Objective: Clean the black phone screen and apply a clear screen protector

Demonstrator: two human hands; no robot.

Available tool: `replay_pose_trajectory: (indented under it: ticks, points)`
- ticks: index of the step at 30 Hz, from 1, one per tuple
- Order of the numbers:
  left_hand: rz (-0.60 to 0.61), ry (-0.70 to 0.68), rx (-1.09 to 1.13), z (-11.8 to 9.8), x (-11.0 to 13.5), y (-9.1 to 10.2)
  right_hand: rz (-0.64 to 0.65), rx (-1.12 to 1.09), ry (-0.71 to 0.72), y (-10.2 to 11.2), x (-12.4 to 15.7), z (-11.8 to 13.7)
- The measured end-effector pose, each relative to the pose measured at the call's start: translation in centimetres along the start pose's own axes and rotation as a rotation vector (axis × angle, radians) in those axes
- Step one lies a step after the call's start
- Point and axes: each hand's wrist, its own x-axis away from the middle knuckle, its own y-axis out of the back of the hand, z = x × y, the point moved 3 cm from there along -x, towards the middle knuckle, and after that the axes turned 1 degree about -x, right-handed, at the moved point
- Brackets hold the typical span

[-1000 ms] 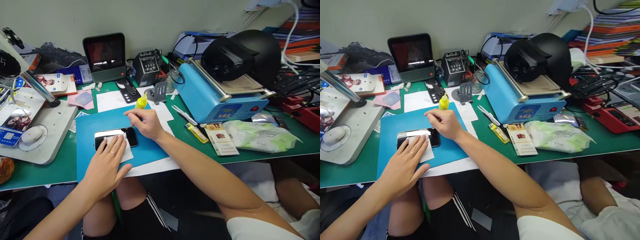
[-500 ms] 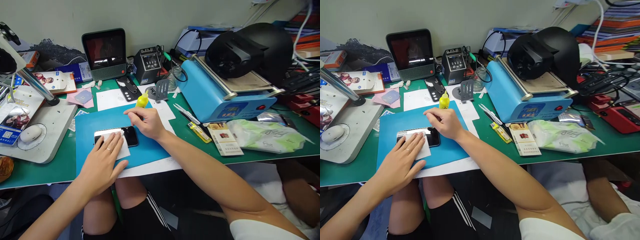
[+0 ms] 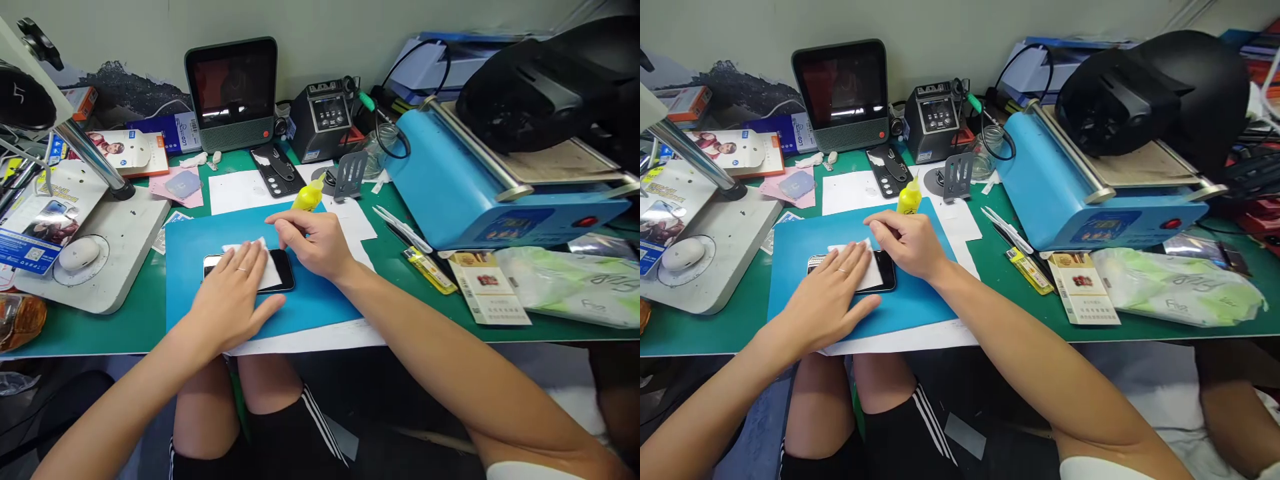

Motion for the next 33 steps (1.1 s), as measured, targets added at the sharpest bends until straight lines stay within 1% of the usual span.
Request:
replay_pose_trajectory:
  ticks: [2, 4, 6, 7, 10, 13, 15, 17, 21, 23, 25, 29, 31, 33]
  points:
    - [0.015, -0.029, 0.031, -1.7, -1.6, 0.2, 0.007, 0.000, -0.001, 0.0, 0.0, 0.0]
    - [0.026, -0.039, 0.045, -3.0, -2.5, 0.2, 0.018, -0.002, 0.002, 0.0, 0.0, 0.1]
    - [0.026, -0.046, 0.039, -3.7, -2.5, 0.0, 0.035, -0.005, 0.000, 0.0, 0.1, 0.1]
    - [0.021, -0.055, 0.030, -3.7, -2.1, -0.1, 0.044, -0.008, -0.002, 0.0, 0.1, 0.1]
    - [-0.024, -0.078, -0.014, -2.5, 0.7, -0.5, 0.069, -0.020, -0.013, 0.0, 0.2, 0.2]
    - [-0.076, -0.032, -0.064, 0.0, 4.0, -0.6, 0.084, -0.036, -0.022, -0.1, 0.2, 0.3]
    - [-0.087, 0.003, -0.075, 1.6, 5.5, -0.4, 0.089, -0.046, -0.027, -0.2, 0.1, 0.3]
    - [-0.093, 0.032, -0.068, 2.8, 6.1, -0.3, 0.092, -0.052, -0.032, -0.2, -0.1, 0.3]
    - [-0.093, 0.069, -0.045, 4.2, 5.6, -0.2, 0.084, -0.054, -0.035, -0.2, -0.2, 0.2]
    - [-0.087, 0.080, -0.051, 4.5, 5.7, -0.4, 0.082, -0.053, -0.035, -0.1, -0.2, 0.1]
    - [-0.104, 0.082, -0.067, 4.6, 6.4, -0.5, 0.082, -0.056, -0.034, -0.1, -0.2, 0.1]
    - [-0.148, 0.074, -0.096, 4.0, 8.0, -0.8, 0.092, -0.073, -0.031, -0.4, -0.2, 0.2]
    - [-0.135, 0.062, -0.098, 3.1, 7.6, -0.8, 0.088, -0.087, -0.021, -0.5, -0.2, 0.2]
    - [-0.105, 0.035, -0.089, 1.8, 6.1, -0.7, 0.076, -0.089, -0.015, -0.5, -0.2, 0.1]
